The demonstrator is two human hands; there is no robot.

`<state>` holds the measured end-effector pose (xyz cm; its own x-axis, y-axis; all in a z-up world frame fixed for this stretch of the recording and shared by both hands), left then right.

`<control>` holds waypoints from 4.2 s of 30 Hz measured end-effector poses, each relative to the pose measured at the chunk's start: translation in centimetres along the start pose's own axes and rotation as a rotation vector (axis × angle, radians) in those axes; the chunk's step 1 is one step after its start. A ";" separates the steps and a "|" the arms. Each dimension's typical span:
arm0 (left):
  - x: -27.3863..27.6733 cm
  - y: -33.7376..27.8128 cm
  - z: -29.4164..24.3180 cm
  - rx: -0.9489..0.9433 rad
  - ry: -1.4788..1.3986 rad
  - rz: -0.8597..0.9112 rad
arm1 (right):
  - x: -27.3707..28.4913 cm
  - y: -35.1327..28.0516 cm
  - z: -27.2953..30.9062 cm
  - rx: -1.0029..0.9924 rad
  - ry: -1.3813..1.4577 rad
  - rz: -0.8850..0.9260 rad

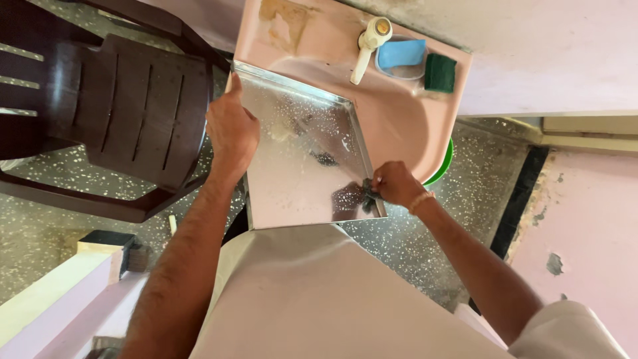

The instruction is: The person washes a rectangular metal tray in a pink sink using a green sponge. They scrub both sides of the tray, rinse it under running water, and continue scrubbing until the end of the clip.

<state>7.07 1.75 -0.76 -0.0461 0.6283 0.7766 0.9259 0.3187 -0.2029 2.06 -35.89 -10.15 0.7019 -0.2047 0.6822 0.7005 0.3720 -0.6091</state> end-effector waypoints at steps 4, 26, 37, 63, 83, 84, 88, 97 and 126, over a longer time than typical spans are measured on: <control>0.0 -0.1 -0.2 -0.002 0.010 -0.002 | -0.4 6.6 -0.9 0.044 -0.234 -0.077; -0.5 -0.6 0.8 0.050 -0.057 -0.174 | 0.4 3.9 -1.8 -0.032 0.026 -0.194; -0.7 -0.5 0.4 0.011 -0.025 -0.175 | 0.7 13.6 -1.7 0.035 0.100 -0.360; 2.0 1.7 -9.9 0.052 -0.210 0.111 | 11.5 -14.3 20.8 0.530 0.613 -0.890; 4.7 -5.4 -21.3 -0.683 -0.657 -0.221 | 17.5 -9.8 19.3 0.549 0.871 -1.060; 4.2 -4.5 -21.2 -0.607 -0.744 -0.179 | 17.6 -9.9 19.3 0.561 0.914 -1.100; 3.4 -1.4 -21.0 -0.445 -0.987 -0.083 | 17.7 -11.5 20.0 0.597 0.693 -1.318; 2.0 -1.1 -22.7 -0.504 -0.907 -0.172 | 18.8 -13.1 19.8 0.667 0.250 -1.465; 2.6 0.1 -23.9 -0.566 -0.761 -0.153 | 18.0 -9.4 17.3 0.513 0.344 -1.532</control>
<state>16.02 -13.58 15.49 -0.2282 0.9642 0.1348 0.9242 0.1710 0.3416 5.83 -27.44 14.85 -0.5151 -0.7927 0.3260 0.6609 -0.1252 0.7400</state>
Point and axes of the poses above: each hand's wrist, its own y-axis towards the middle knuckle, its own x-axis out of the back of the hand, z = x × y, the point moved 8 cm from there along y, towards the middle knuckle
